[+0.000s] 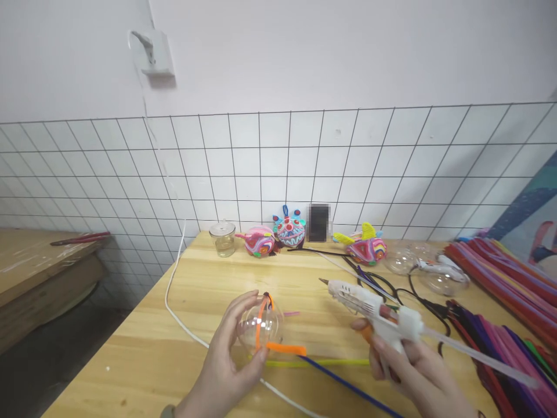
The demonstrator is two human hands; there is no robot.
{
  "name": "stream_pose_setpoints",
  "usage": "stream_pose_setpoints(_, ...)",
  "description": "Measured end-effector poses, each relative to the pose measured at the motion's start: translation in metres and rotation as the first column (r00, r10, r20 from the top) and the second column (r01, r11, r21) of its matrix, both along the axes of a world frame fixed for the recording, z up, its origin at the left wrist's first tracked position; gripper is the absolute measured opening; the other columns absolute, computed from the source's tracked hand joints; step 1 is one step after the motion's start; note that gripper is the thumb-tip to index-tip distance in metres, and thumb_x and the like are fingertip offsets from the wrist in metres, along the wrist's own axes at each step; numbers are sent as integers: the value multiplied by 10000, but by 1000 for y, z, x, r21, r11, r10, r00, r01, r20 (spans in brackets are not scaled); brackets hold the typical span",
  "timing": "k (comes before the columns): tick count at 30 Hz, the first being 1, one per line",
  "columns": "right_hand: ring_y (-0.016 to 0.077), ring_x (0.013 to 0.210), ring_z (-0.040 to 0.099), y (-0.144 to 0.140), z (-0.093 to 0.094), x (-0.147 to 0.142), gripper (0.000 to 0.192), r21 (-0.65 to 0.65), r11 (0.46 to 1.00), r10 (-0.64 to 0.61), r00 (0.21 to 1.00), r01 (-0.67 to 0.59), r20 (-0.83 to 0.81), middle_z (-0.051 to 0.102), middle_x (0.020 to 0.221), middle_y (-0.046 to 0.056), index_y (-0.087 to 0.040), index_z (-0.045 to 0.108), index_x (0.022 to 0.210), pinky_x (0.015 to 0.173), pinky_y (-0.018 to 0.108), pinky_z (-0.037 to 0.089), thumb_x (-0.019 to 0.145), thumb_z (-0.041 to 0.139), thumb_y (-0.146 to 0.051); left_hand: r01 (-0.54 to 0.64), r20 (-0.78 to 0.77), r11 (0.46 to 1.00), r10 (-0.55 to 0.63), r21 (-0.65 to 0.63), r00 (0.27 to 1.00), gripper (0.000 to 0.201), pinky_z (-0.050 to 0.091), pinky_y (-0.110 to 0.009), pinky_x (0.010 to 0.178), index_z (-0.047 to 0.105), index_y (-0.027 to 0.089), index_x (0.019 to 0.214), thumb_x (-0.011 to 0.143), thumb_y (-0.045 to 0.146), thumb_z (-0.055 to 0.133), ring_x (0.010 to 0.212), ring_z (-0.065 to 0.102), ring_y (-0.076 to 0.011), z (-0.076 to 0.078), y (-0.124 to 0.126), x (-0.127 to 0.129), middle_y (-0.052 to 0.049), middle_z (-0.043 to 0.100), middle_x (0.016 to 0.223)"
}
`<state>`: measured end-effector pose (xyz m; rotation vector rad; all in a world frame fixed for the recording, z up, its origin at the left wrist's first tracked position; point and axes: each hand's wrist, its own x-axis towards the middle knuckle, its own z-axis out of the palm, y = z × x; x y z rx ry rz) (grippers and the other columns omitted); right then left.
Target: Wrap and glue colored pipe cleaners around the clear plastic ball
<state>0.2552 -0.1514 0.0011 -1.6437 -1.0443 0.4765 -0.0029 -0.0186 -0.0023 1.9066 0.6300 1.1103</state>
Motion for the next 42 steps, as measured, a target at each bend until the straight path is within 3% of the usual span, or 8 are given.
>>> stream_pose_setpoints(2, 262, 729, 666, 9, -15, 11, 524, -70, 991, -91, 966, 111, 242, 718, 825, 90, -146, 618, 1198, 653, 316, 522, 848, 516, -522, 1, 5, 1000, -1, -13, 1000, 485, 474, -474, 1024, 413, 328, 1324, 872, 272, 579, 1327, 443, -310, -1, 0, 1, -104, 458, 1404)
stream_pose_setpoints(4, 307, 886, 691, 14, -31, 21, 697, -175, 962, -118, 901, 207, 418, 711, 1062, 162, -84, 400, 1426, 695, 353, 542, 866, 466, -493, 4, -1, 1000, -4, -2, 1000, 489, 472, -473, 1026, 411, 313, 1328, 871, 265, 580, 1333, 435, -311, 0, 0, 1, -115, 456, 1403)
stream_pose_setpoints(8, 297, 903, 712, 19, -52, 33, 756, -239, 949, -24, 804, 206, 594, 694, 1118, 173, -40, 168, 1509, 716, 372, 564, 906, 413, -424, 7, -29, 998, -5, 58, 1000, 509, 470, -486, 1029, 412, 294, 1338, 861, 224, 575, 1367, 380, -316, 2, -3, 1, -129, 431, 1414)
stream_pose_setpoints(21, 326, 1164, 609, 22, -53, 27, 691, -368, 915, 141, 724, 165, 676, 595, 1289, 273, 72, 268, 1446, 934, 423, 509, 909, 405, -340, 0, -73, 995, 7, 95, 997, 559, 468, -504, 1035, 401, 320, 1348, 837, 173, 572, 1347, 412, -304, 3, -6, 2, -109, 429, 1420)
stream_pose_setpoints(26, 384, 1095, 614, 13, -32, 23, 563, -150, 960, -40, 644, 238, 764, 649, 1190, 225, -64, 542, 1279, 889, 516, 497, 883, 485, -459, 4, -81, 994, 5, 112, 997, 570, 468, -510, 1039, 403, 303, 1353, 830, 159, 580, 1351, 409, -308, 2, -6, 3, -120, 434, 1416)
stream_pose_setpoints(29, 281, 859, 668, 7, -17, 15, 334, -45, 992, -59, 746, 118, 664, 714, 916, 99, -205, 673, 921, 759, 384, 532, 900, 494, -486, 5, -84, 993, 5, 122, 996, 576, 471, -508, 1039, 409, 289, 1354, 823, 149, 585, 1351, 412, -314, 1, -7, 4, -131, 444, 1411)
stream_pose_setpoints(32, 200, 640, 626, 4, -7, 1, 354, 3, 998, -55, 863, 62, 502, 667, 676, 19, -234, 648, 693, 606, 264, 501, 889, 535, -505, 0, -103, 989, 15, 145, 995, 580, 464, -518, 1044, 418, 288, 1347, 814, 141, 591, 1345, 423, -320, 0, -8, 4, -135, 466, 1399)
stream_pose_setpoints(42, 126, 520, 505, -2, -1, -45, 328, 127, 965, 164, 907, -229, 387, 522, 572, -35, -226, 507, 621, 502, 198, 436, 915, 534, -368, 16, -211, 968, 39, 250, 977, 623, 467, -509, 1045, 402, 306, 1349, 785, 180, 636, 1319, 472, -317, 2, -13, 7, -118, 505, 1399)
